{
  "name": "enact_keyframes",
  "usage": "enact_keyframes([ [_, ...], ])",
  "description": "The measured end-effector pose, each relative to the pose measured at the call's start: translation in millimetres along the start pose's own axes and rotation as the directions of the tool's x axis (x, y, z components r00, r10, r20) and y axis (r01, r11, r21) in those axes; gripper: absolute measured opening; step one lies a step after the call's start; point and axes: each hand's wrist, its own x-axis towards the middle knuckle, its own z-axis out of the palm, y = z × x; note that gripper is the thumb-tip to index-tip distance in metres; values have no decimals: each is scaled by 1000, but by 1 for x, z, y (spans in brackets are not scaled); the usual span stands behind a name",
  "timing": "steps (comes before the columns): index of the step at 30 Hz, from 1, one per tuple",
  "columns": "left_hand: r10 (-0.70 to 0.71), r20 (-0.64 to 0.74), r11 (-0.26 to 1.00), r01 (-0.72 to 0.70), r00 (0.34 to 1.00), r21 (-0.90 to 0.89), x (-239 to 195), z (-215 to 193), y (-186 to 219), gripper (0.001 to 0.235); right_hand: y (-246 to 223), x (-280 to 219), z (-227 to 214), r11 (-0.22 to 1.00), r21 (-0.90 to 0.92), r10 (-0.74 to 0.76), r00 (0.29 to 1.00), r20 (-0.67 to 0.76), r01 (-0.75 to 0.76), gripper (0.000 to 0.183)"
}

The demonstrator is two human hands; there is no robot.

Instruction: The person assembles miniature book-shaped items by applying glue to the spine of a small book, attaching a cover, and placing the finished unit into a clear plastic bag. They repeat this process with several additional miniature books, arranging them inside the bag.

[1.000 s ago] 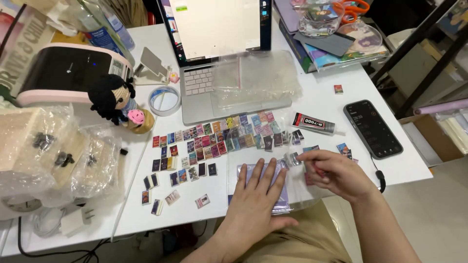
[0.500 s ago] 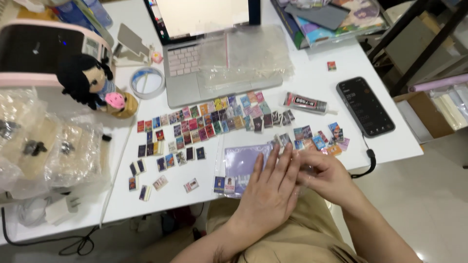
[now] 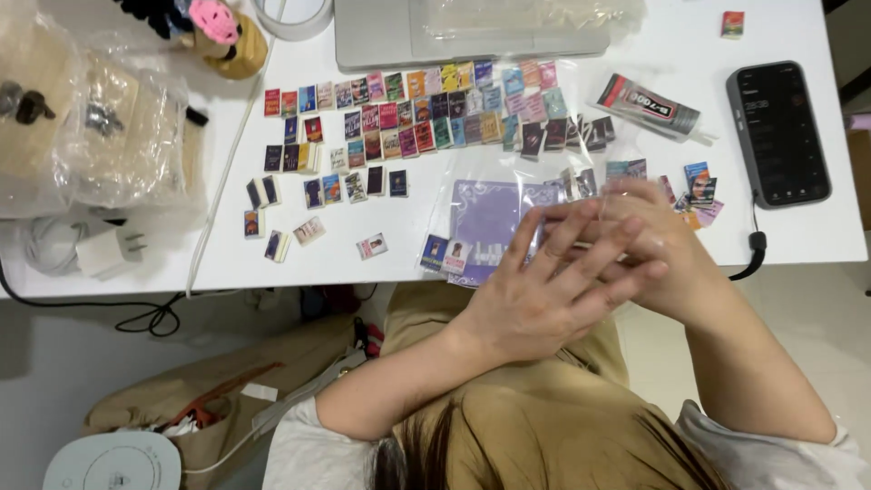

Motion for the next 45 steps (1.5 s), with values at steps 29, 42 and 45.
enact_keyframes([
  [29,-422,-33,799,354,906,-486,-88,-15,-80,84,9,59,20,953,178,-255,967,26,246,22],
  [42,-404,3,786,349,915,-510,-64,-16,-77,58,13,63,37,895,359,-220,962,-160,265,12],
  [45,-407,-1,791,351,914,-501,-62,-14,-77,60,16,62,39,903,328,-236,959,-159,276,19],
])
